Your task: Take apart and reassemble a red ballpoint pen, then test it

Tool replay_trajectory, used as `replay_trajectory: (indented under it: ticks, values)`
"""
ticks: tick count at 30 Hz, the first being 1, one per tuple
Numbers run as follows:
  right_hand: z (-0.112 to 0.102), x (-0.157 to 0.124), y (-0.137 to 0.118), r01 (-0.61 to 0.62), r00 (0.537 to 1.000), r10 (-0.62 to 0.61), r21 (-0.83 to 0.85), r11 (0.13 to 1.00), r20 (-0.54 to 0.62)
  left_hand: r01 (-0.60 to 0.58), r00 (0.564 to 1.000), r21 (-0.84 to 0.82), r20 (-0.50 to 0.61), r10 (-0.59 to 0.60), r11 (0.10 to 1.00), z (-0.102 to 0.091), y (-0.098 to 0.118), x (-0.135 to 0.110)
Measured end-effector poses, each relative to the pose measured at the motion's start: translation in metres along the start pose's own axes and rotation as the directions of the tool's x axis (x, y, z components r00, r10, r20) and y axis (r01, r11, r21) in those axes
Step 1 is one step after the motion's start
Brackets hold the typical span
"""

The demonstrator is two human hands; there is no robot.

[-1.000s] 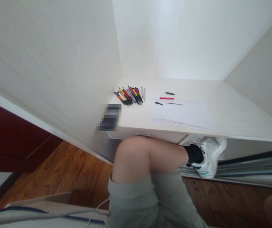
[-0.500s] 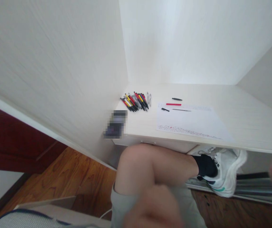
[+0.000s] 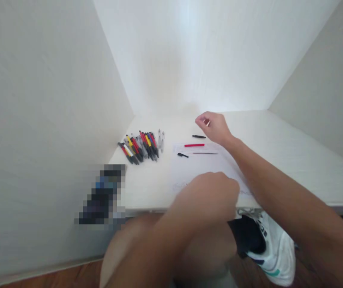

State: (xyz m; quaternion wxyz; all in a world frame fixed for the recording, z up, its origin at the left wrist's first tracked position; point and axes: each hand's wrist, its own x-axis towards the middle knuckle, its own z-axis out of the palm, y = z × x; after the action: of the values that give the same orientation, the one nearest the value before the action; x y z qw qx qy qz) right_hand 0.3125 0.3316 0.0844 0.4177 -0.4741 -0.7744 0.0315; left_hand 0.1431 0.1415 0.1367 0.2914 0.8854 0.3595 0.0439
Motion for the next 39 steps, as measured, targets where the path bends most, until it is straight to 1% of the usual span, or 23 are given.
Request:
replay_trajectory:
  ticks: [1, 3, 5, 7, 8, 10, 12, 14, 15, 18, 21, 24, 27, 32, 39]
  values:
    - [0.004, -0.002, 0.006, 0.033, 0.996, -0.032, -0.012, 0.999, 0.082, 0.033, 0.999, 0.002, 0.036, -0.033, 0.999, 0.001, -0.010, 0.001]
    - [0.006, -0.009, 0.010, 0.040, 0.978, -0.041, 0.009, 0.999, 0.203, 0.087, 0.991, -0.016, 0.106, -0.085, 0.996, 0.001, -0.026, -0.002]
    - [0.001, -0.014, 0.004, -0.011, 0.969, 0.000, 0.041, 0.999, 0.249, 0.109, 0.983, -0.018, 0.149, -0.105, 0.994, -0.003, -0.037, -0.006]
    - [-0.009, -0.015, -0.006, -0.057, 0.955, 0.041, 0.044, 0.997, 0.294, 0.102, 0.983, 0.031, 0.148, -0.106, 0.994, -0.008, -0.044, -0.008]
    - [-0.014, -0.015, -0.011, -0.070, 0.939, 0.054, 0.036, 0.997, 0.341, 0.097, 0.985, 0.067, 0.136, -0.105, 0.993, -0.011, -0.047, -0.008]
    - [-0.023, -0.014, -0.018, -0.076, 0.886, 0.064, 0.006, 0.997, 0.459, 0.088, 0.989, 0.125, 0.105, -0.102, 0.988, -0.014, -0.052, -0.009]
    - [-0.029, -0.014, -0.020, -0.061, 0.823, 0.071, -0.037, 0.997, 0.563, 0.101, 0.991, 0.133, 0.076, -0.111, 0.986, -0.015, -0.057, -0.009]
    - [-0.031, -0.015, -0.019, -0.035, 0.771, 0.077, -0.079, 0.996, 0.633, 0.127, 0.989, 0.111, 0.066, -0.134, 0.986, -0.015, -0.062, -0.010]
    - [-0.031, -0.016, -0.019, -0.020, 0.753, 0.076, -0.093, 0.995, 0.654, 0.145, 0.987, 0.101, 0.055, -0.151, 0.984, -0.014, -0.064, -0.011]
    - [-0.030, -0.018, -0.022, 0.006, 0.718, 0.055, -0.085, 0.996, 0.694, 0.193, 0.981, 0.085, 0.006, -0.194, 0.977, -0.011, -0.072, -0.012]
    - [-0.027, -0.020, -0.032, -0.010, 0.692, 0.048, -0.056, 0.998, 0.720, 0.192, 0.981, 0.072, -0.009, -0.192, 0.979, -0.009, -0.080, -0.011]
    - [-0.025, -0.023, -0.041, -0.011, 0.675, 0.072, -0.087, 0.996, 0.734, 0.195, 0.981, 0.067, -0.023, -0.194, 0.979, -0.008, -0.084, -0.010]
    - [-0.020, -0.025, -0.046, 0.021, 0.667, 0.080, -0.126, 0.992, 0.741, 0.218, 0.976, 0.074, -0.037, -0.215, 0.973, -0.009, -0.084, -0.008]
    - [-0.011, -0.028, -0.054, 0.093, 0.650, 0.061, -0.159, 0.983, 0.758, 0.231, 0.973, 0.094, -0.010, -0.231, 0.968, -0.006, -0.080, -0.004]
    - [-0.005, -0.033, -0.059, 0.152, 0.663, 0.030, -0.174, 0.973, 0.748, 0.213, 0.977, 0.074, -0.015, -0.213, 0.974, -0.004, -0.078, -0.004]
